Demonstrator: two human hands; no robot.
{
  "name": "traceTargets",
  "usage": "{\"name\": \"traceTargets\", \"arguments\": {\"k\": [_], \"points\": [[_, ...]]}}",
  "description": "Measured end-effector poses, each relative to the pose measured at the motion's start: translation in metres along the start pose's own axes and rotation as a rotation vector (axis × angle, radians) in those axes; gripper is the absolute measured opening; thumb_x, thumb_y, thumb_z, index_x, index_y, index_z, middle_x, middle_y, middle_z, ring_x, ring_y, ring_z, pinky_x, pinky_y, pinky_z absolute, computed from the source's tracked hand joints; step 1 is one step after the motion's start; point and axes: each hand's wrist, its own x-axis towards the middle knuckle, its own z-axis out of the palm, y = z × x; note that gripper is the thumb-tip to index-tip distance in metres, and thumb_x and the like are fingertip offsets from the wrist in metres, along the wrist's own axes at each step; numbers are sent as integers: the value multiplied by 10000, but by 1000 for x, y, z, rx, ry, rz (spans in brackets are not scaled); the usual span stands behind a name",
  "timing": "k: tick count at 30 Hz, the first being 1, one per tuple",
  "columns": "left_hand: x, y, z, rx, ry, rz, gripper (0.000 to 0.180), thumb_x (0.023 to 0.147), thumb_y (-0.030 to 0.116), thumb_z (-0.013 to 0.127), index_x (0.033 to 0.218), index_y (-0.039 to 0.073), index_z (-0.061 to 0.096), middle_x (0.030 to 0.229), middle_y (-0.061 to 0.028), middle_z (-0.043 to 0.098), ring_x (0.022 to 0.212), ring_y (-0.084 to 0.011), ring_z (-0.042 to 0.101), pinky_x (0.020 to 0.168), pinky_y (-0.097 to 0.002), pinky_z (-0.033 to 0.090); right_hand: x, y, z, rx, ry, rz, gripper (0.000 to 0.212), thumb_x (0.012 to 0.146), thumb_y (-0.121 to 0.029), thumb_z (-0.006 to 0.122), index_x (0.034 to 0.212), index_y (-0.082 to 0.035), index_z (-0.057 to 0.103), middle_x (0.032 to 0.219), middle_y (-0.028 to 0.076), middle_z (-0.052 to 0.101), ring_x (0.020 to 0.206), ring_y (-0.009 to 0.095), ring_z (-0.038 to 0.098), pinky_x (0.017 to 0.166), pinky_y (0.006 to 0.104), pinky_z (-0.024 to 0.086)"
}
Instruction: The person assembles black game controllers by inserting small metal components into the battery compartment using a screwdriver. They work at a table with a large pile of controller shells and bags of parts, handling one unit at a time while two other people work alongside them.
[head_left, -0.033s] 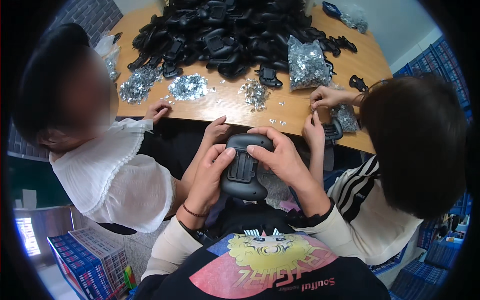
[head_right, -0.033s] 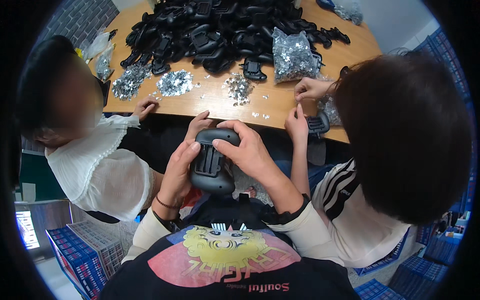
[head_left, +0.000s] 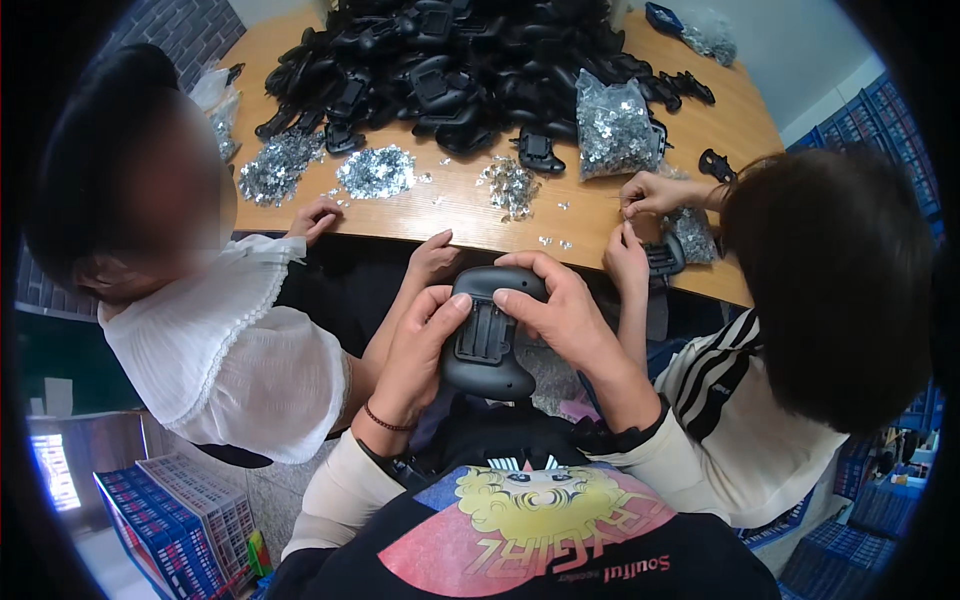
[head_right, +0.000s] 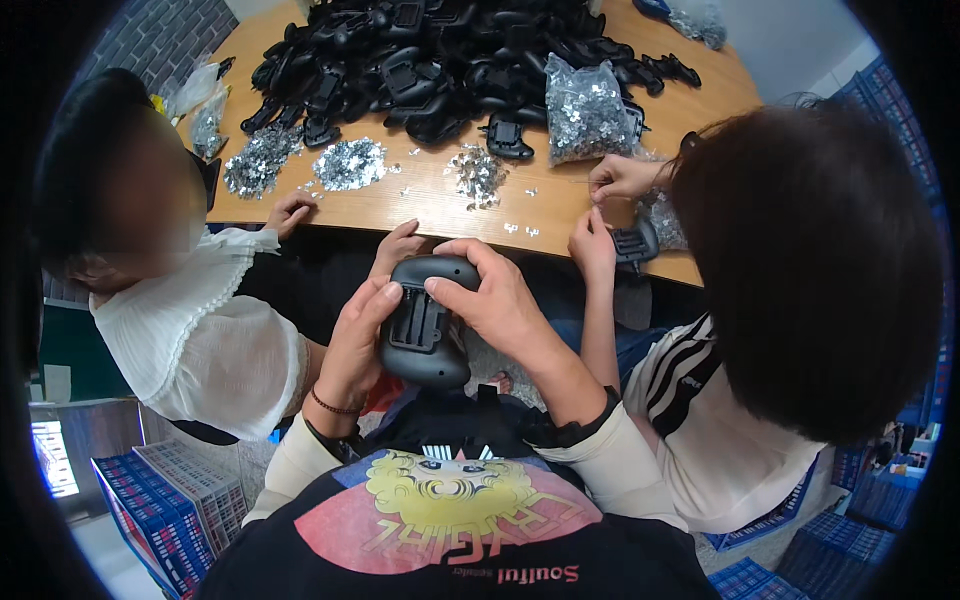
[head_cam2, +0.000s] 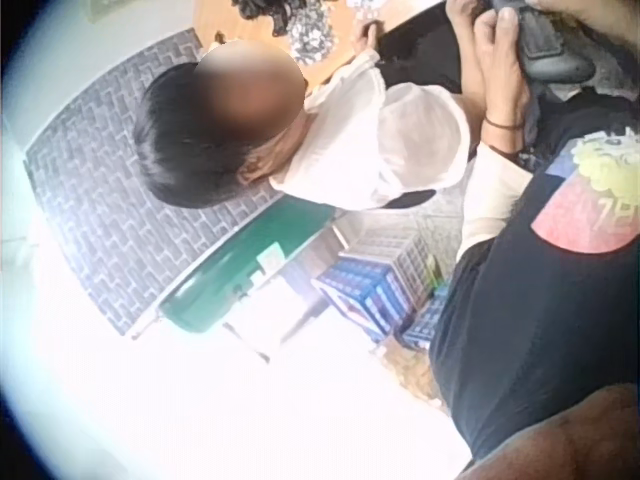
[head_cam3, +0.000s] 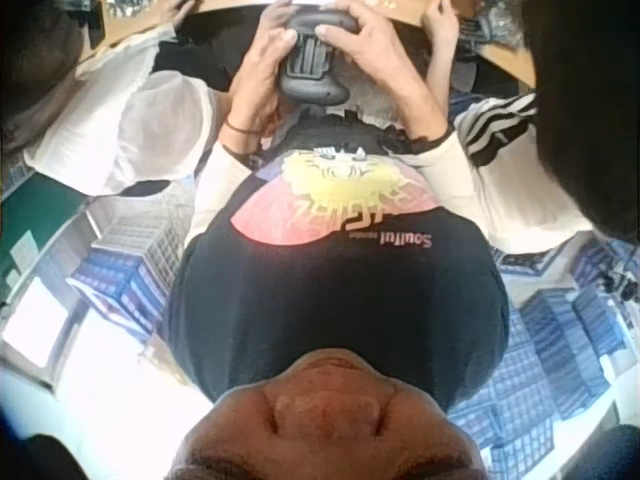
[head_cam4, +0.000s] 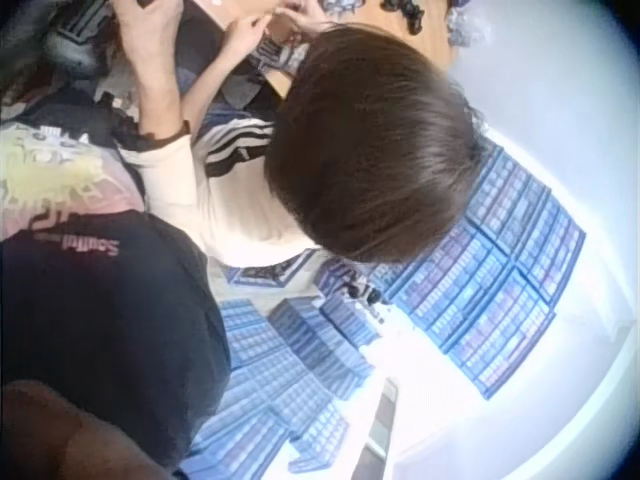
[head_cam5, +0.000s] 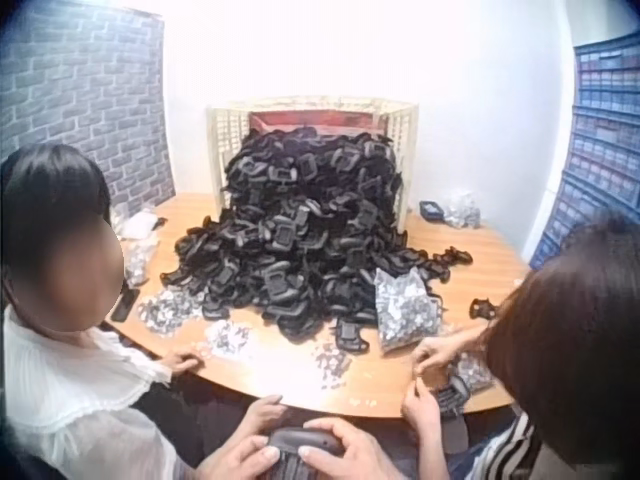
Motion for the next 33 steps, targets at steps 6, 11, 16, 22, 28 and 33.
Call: {"name": "traceTargets", "arguments": {"k": [6,11,16,22,28,33], "points": [[-2,-1,-1,-20,14,-42,229,865,207,560,994,20,529,882,-41,591,780,-89,571,717,-222,470,-3,-1,3,10,-19,28,368,753,-189,656,1035,23,551,905,104,613,819,128,568,746,262,450],[-4,-3,0,-48,18,-41,219,863,191,561,996,19,531,881,-38,593,779,-84,572,716,-218,471,-6,-4,2,-30,-18,38,372,752,-184,658,1043,20,547,910,104,613,828,129,565,752,263,448],[-7,-4,0,-82,0,-46,218,873,183,545,1020,22,534,945,-38,587,855,-87,565,779,-224,458,-9,-1,6,-146,71,-121,365,740,-181,655,1040,2,555,972,135,573,906,218,564,804,309,436],[-7,-3,6,-110,-42,38,215,892,155,502,1041,3,531,1184,-30,465,1050,-101,466,901,-250,370,-13,-14,10,-499,211,-548,278,663,-157,692,907,-66,595,983,98,515,960,286,499,824,364,407],[-13,3,13,-65,2,21,204,901,138,480,1051,8,524,1201,-49,485,1034,-104,494,884,-247,393,-11,-10,11,-579,183,-609,178,653,-127,695,798,-73,609,952,64,532,920,254,497,804,357,402],[-13,2,11,-66,6,-4,206,907,216,503,1035,55,488,859,-7,564,715,-37,558,539,-175,466,-9,-7,8,-501,174,-620,154,674,-100,673,803,-51,603,876,83,565,870,264,533,773,352,423]]}}
